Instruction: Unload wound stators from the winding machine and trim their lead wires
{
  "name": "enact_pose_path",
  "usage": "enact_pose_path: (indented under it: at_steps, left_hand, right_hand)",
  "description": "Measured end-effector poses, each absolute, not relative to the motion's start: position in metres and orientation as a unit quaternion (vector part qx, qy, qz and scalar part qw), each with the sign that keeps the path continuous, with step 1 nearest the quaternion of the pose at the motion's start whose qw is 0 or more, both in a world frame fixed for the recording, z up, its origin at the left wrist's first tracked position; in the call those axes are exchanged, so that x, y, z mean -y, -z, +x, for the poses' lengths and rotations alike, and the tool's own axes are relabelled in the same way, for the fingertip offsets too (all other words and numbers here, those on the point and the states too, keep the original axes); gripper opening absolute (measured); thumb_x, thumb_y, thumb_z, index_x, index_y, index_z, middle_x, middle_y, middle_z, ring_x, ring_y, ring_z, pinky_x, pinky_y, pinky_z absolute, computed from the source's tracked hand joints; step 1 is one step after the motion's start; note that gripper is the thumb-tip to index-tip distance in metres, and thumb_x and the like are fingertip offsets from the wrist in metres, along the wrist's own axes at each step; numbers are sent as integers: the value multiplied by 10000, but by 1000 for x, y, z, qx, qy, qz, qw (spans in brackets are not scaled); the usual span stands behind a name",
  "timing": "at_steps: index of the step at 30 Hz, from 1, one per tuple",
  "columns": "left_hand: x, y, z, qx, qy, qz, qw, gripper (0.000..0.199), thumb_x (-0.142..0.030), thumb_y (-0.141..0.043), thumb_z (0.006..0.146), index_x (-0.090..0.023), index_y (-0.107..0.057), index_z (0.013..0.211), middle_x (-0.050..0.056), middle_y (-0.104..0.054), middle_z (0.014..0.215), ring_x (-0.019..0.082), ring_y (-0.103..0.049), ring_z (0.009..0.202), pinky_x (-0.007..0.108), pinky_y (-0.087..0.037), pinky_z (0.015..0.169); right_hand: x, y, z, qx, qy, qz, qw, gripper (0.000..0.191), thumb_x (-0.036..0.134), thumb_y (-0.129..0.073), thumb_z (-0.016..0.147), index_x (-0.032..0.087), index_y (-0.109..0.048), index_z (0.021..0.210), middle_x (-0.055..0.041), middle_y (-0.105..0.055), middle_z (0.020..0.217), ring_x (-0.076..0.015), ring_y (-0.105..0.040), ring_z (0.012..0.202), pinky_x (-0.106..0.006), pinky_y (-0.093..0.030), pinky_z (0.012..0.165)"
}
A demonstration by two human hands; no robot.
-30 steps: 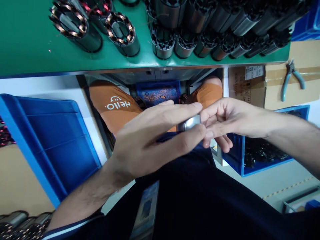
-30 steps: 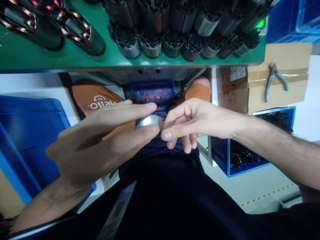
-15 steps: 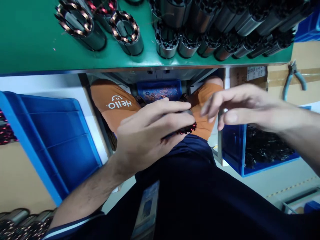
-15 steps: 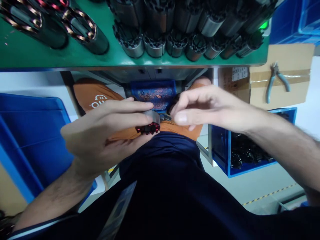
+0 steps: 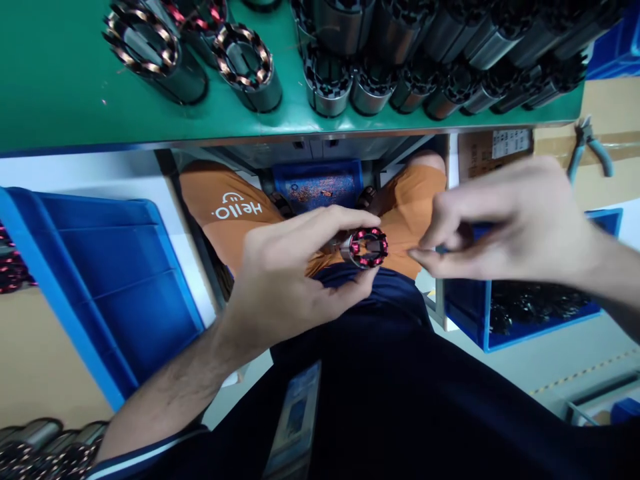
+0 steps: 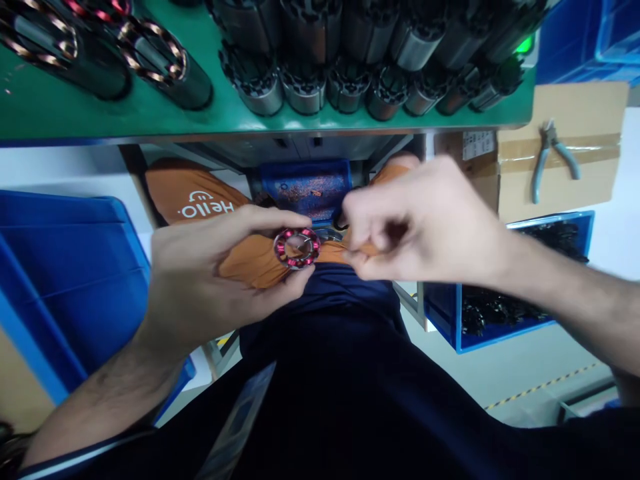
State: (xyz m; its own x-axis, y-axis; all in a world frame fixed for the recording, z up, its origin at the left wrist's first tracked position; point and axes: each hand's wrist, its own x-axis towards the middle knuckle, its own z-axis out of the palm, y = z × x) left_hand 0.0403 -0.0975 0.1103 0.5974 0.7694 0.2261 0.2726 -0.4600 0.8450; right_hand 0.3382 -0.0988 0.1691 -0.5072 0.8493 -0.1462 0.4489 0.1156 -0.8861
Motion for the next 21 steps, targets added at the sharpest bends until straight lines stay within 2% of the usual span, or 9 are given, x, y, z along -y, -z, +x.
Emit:
enact_pose_path:
  at_steps: [2,4,7,9,12,14,17,19,21]
  left_hand:
    - [99,-108,40,-302,-347,811,361,246,-175,-836,1094,-290,-795,1307,-5,-899,1367,225,-892,1268,445,-713,1275]
    - [102,-106,43,-279,-388,826,300,166,-183,-836,1131,-294,-788,1245,-28,-895,1374,185,-889,1263,449,-664,1356]
    - [105,-105,48,-280,-434,827,222,121,-164,-764,1186,-266,-768,1122,-48,-898,1308,131,-895,1163,434,-677,1329]
    - [105,-105,50,-247,-437,846,181,169,-106,-733,1170,-258,-781,1113,-43,-901,1313,137,-897,1194,424,-688,1307]
    - [103,-103,50,-209,-400,875,177,158,-173,-806,1112,-267,-813,1239,-13,-909,1311,181,-910,1169,417,-695,1296]
    - [102,-103,49,-261,-350,862,259,233,-241,-838,1072,-269,-805,1301,-6,-909,1241,214,-918,1094,404,-735,1223]
    - [101,-103,47,-323,-293,807,398,299,-234,-837,1045,-272,-783,1337,-18,-900,1206,205,-911,1042,314,-774,992]
    - [101,-104,45,-317,-306,794,418,297,-209,-842,1066,-283,-777,1346,-15,-896,1269,197,-901,1113,308,-766,999]
    - [101,-105,44,-302,-337,803,388,272,-194,-857,1089,-310,-786,1325,-8,-886,1355,219,-881,1255,360,-752,1125]
  right_hand:
    - [93,-165,347,594,-604,-480,230,409,551,-1039,974,199,-857,870,37,-695,722,-41,-587,577,-141,-476,520]
    - [92,-156,350,434,-724,-495,204,549,711,-991,978,170,-900,961,-28,-809,897,-95,-744,723,-163,-599,602]
    - [97,-141,342,323,-835,-438,81,529,656,-1049,931,164,-893,1044,-66,-872,965,-158,-844,802,-189,-660,622]
    - [102,-135,333,311,-861,-402,34,486,622,-1033,947,177,-850,1012,-27,-840,846,-124,-767,623,-180,-570,513]
    - [107,-139,323,454,-765,-446,100,445,564,-973,991,214,-741,843,43,-714,678,-74,-555,459,-206,-410,432]
    - [108,-149,321,592,-631,-478,150,438,470,-944,989,235,-677,735,50,-609,618,-83,-471,507,-242,-298,451]
    - [105,-165,329,709,-489,-486,148,420,316,-926,962,231,-646,660,43,-484,576,-102,-290,556,-328,-141,510]
    - [103,-170,339,710,-487,-483,160,482,348,-971,973,215,-621,670,61,-491,580,-77,-297,547,-308,-198,521]
    - [100,-168,347,643,-558,-491,184,591,565,-972,1016,203,-631,696,60,-568,636,-54,-456,572,-252,-358,562]
